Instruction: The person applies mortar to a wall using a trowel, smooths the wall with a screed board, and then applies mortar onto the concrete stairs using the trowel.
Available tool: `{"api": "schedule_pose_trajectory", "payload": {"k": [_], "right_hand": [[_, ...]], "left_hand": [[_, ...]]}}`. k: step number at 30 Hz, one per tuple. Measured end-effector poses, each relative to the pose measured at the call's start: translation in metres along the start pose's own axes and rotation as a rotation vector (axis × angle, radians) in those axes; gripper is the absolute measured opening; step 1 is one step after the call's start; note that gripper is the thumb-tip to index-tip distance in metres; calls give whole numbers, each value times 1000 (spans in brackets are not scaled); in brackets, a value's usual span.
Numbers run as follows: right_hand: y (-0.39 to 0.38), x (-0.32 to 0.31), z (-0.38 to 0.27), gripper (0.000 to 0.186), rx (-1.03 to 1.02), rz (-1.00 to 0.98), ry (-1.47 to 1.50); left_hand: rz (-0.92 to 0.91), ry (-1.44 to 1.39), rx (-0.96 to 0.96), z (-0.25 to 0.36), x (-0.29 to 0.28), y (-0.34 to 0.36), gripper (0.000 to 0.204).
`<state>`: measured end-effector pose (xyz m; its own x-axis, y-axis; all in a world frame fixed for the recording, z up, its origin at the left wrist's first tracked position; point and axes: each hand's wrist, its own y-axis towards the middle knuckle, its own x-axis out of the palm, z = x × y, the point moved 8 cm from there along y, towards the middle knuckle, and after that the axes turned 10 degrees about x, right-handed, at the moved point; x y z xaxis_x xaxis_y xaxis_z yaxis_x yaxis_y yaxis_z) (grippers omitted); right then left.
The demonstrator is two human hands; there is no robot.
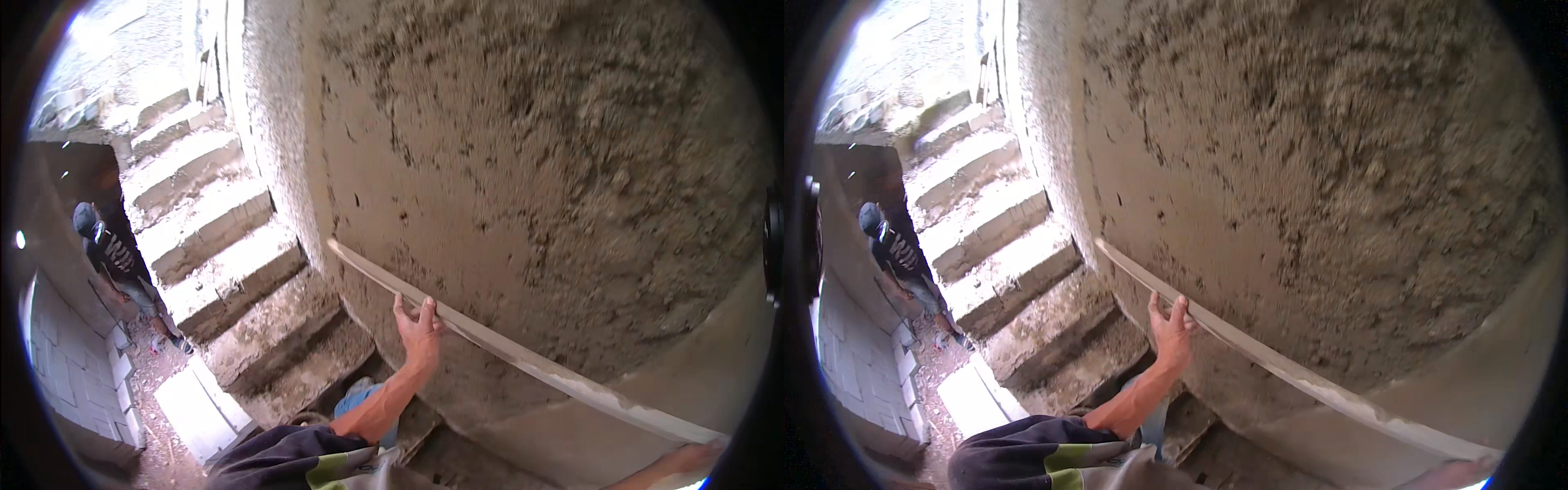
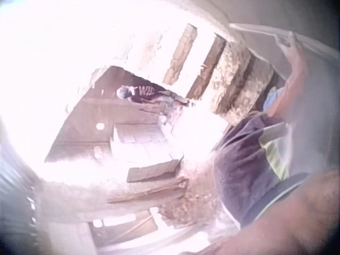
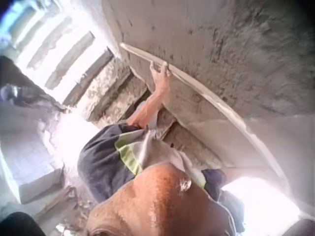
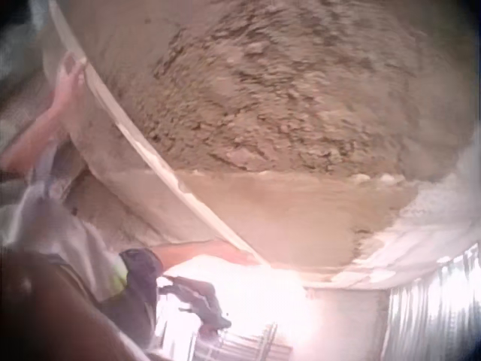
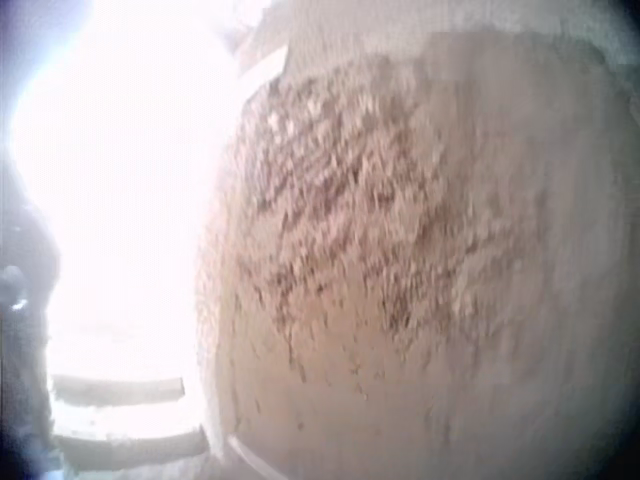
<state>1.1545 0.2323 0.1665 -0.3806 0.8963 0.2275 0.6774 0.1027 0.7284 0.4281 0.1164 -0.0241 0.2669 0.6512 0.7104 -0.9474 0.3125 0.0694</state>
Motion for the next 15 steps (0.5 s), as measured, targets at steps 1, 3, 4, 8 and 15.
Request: {"api": "schedule_pose_trajectory", "payload": {"k": [1,3,4,8,15], "right_hand": [[-7,11,24,52,10,-13,-50],[-34,33,67,56,36,-58,-110],[-49,47,83,57,46,-94,-132],[-107,114,89,67,44,-390,-15],[-151,142,-35,66,79,-463,12]], "left_hand": [[7,95,97,20,14,17,85],[-44,146,186,54,41,57,87],[-58,221,300,75,56,73,86],[-68,361,591,139,118,123,83],[26,583,831,183,175,160,79]]}}
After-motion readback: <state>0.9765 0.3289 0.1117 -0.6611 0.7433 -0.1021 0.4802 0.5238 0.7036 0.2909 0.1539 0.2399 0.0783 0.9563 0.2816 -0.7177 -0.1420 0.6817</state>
